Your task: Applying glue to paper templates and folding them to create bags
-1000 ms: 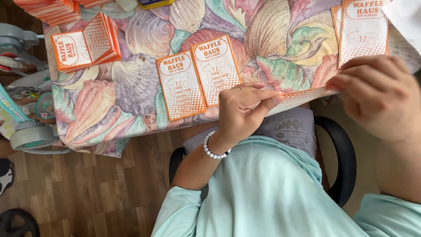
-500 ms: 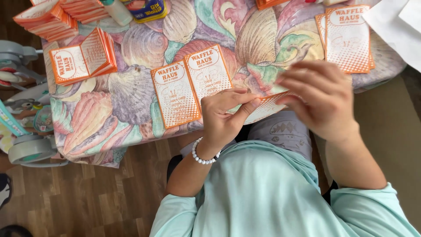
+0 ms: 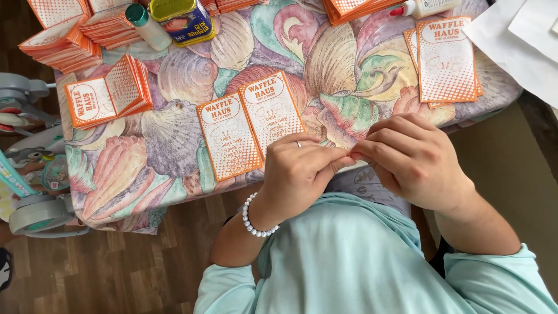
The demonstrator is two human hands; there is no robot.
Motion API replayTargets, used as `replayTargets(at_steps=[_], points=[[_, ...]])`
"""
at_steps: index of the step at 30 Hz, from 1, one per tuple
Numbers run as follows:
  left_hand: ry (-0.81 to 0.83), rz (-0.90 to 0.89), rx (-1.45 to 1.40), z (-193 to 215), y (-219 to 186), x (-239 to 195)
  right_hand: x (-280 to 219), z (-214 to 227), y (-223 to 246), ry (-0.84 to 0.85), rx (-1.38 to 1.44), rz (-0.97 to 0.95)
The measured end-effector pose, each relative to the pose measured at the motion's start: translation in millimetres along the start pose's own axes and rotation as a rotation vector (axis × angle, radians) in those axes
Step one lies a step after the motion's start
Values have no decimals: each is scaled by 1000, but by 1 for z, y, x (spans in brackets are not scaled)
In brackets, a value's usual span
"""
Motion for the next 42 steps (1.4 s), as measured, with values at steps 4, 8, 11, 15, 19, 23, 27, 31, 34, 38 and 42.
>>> replayTargets(at_steps=[4, 8, 11, 15, 19, 23, 27, 31, 34, 38, 42], points=[[0, -25, 38, 1, 1, -3, -8, 5, -7, 20, -14, 17], [-23, 71, -14, 6, 10, -13, -38, 13, -40, 29, -69, -95], [-154, 264, -91, 13, 23, -30, -72, 20, -74, -115, 68, -326], [-449, 490, -407, -12, 39, -55, -60, -3, -59, -148, 524, -528], [-493, 632, -434, -37, 54, -76, -45, -20, -42, -122, 636, -450], [-371, 620, -488, -21, 48, -66, -38, -16, -38, -87, 498, -426], [-150, 395, -268, 3, 37, -34, -33, -4, -33, 37, 320, -251], [-19, 337, -176, -17, 23, -18, -33, 2, -33, 125, 245, -159], [-133, 372, -267, -25, 24, -23, -50, 14, -36, 55, 240, -250], [-286, 520, -446, -29, 31, -34, -106, 4, -52, -364, 578, -613], [-295, 614, -475, -28, 36, -40, -123, -19, -56, -680, 642, -706]])
Point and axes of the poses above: each hand's wrist, its own x-axis towards the middle knuckle, its own z-axis out of the back of the hand, y = z × x, the point moved 3 cm from there along x, towards the middle knuckle, and after that the axes turned 1 degree about z, right-handed, at the moved point
